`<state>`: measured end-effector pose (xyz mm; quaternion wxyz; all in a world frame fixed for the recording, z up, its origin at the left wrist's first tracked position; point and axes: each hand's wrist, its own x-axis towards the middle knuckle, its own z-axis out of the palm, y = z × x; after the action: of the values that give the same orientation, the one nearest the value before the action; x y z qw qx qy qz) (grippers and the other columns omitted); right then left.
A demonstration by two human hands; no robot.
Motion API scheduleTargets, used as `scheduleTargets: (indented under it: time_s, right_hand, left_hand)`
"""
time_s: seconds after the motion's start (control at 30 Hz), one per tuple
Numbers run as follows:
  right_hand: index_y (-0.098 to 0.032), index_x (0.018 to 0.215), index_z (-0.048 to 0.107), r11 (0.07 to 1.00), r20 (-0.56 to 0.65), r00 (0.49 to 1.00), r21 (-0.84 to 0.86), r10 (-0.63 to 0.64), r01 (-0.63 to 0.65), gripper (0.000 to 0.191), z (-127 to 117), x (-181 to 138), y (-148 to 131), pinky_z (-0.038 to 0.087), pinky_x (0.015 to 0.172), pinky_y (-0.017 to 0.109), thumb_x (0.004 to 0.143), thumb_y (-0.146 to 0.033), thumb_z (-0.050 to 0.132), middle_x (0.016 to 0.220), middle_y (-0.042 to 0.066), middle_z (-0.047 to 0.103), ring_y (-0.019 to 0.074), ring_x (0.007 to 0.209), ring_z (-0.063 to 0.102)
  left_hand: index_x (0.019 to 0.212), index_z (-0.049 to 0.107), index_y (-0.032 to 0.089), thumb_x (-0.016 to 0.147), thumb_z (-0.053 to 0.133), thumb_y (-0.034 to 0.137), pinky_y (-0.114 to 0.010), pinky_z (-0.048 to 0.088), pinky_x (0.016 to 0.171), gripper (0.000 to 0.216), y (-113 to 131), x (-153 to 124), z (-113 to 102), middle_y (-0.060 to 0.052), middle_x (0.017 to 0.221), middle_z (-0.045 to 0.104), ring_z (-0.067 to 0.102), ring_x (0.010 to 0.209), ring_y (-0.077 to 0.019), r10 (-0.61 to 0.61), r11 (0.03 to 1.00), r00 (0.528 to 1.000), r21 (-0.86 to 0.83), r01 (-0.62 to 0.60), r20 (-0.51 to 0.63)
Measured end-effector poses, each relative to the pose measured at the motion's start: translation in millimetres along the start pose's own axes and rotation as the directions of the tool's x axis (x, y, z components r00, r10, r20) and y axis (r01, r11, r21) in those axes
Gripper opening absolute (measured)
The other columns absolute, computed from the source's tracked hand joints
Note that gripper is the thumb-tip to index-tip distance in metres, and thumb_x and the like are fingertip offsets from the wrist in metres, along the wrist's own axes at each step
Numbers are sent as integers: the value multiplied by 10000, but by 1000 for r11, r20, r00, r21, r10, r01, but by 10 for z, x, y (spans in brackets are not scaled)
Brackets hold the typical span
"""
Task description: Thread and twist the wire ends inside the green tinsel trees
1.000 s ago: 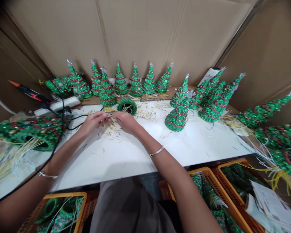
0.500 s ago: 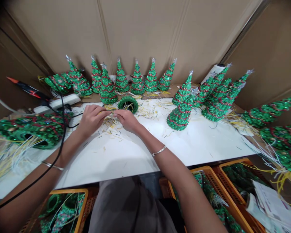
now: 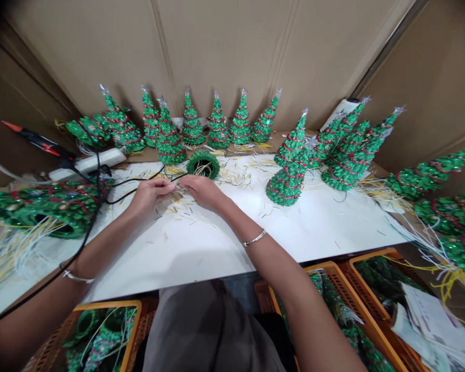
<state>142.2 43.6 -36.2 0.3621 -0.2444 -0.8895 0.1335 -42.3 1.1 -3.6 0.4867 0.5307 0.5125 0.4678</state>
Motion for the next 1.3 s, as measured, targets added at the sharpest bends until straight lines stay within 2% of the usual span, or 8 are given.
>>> scheduleTargets:
  time_s: [0.13, 0.3, 0.4, 0.5, 0.63, 0.87, 1.13, 1.3]
  right_hand:
    - [-125, 1073, 659, 999, -24, 1000, 38, 11, -10, 287, 42, 14, 26, 486, 879, 299, 1006, -205, 391, 1052, 123, 699, 171, 973, 641]
    - [-139, 1062, 665, 993, -54, 996, 102, 68, -62, 299, 67, 26, -24, 483, 885, 306, 1012, -263, 398, 1061, 120, 701, 179, 988, 637]
    - [-138, 1024, 674, 981, -83, 989, 161, 124, -109, 288, 64, 32, -69, 467, 867, 272, 1004, -260, 414, 1040, 105, 706, 164, 957, 635]
    - [-143, 966, 673, 968, -94, 979, 190, 184, -163, 275, 58, 40, -86, 450, 801, 245, 995, -262, 427, 948, 70, 704, 147, 857, 615]
    - [-142, 891, 649, 959, -97, 969, 197, 226, -204, 292, 51, 48, -72, 413, 703, 227, 995, -297, 423, 789, 25, 652, 129, 718, 549]
    - [-146, 874, 629, 941, -99, 959, 244, 264, -234, 319, 37, 52, -93, 393, 653, 219, 996, -356, 423, 709, 2, 584, 125, 666, 505]
    - [-146, 880, 638, 937, -86, 961, 258, 264, -235, 330, 41, 46, -84, 382, 621, 214, 995, -368, 423, 678, -13, 559, 114, 624, 482]
    - [-139, 901, 657, 942, -72, 965, 248, 251, -227, 326, 34, 45, -74, 398, 659, 225, 994, -347, 424, 721, 6, 603, 122, 662, 510]
  left_hand:
    - [669, 635, 100, 740, 619, 53, -174, 292, 445, 87, 19, 21, 41, -26, 631, 525, 415, 513, -59, -329, 830, 932, -425, 362, 153]
    - [665, 589, 120, 858, 509, 71, -170, 323, 443, 214, 91, -9, 68, -1, 568, 429, 388, 486, -67, -408, 653, 860, -560, 510, 308]
    - [704, 626, 126, 844, 546, 106, -198, 360, 498, 162, 117, -30, 54, -10, 618, 499, 423, 525, -78, -319, 832, 931, -417, 365, 178]
    - [796, 673, 155, 824, 626, 221, -256, 440, 657, 86, 132, -68, 7, -34, 777, 616, 537, 697, -137, 72, 997, 997, 38, -71, -22]
    - [995, 685, 209, 896, 555, 321, -375, 428, 907, 198, 109, -105, -69, -75, 1028, 637, 564, 1012, -236, 608, 580, 788, 628, -520, 91]
    - [1068, 656, 222, 925, 544, 318, -421, 391, 891, 206, -23, -28, -144, -116, 1058, 637, 557, 1038, -275, 730, 195, 629, 802, -565, 265]
    - [951, 684, 232, 944, 529, 355, -399, 381, 849, 198, -33, 35, -178, -98, 993, 668, 563, 977, -252, 739, 247, 632, 781, -574, 231]
    - [832, 668, 198, 891, 590, 357, -346, 410, 783, 187, 33, -37, -82, -54, 842, 647, 552, 813, -201, 588, 620, 807, 611, -492, 53]
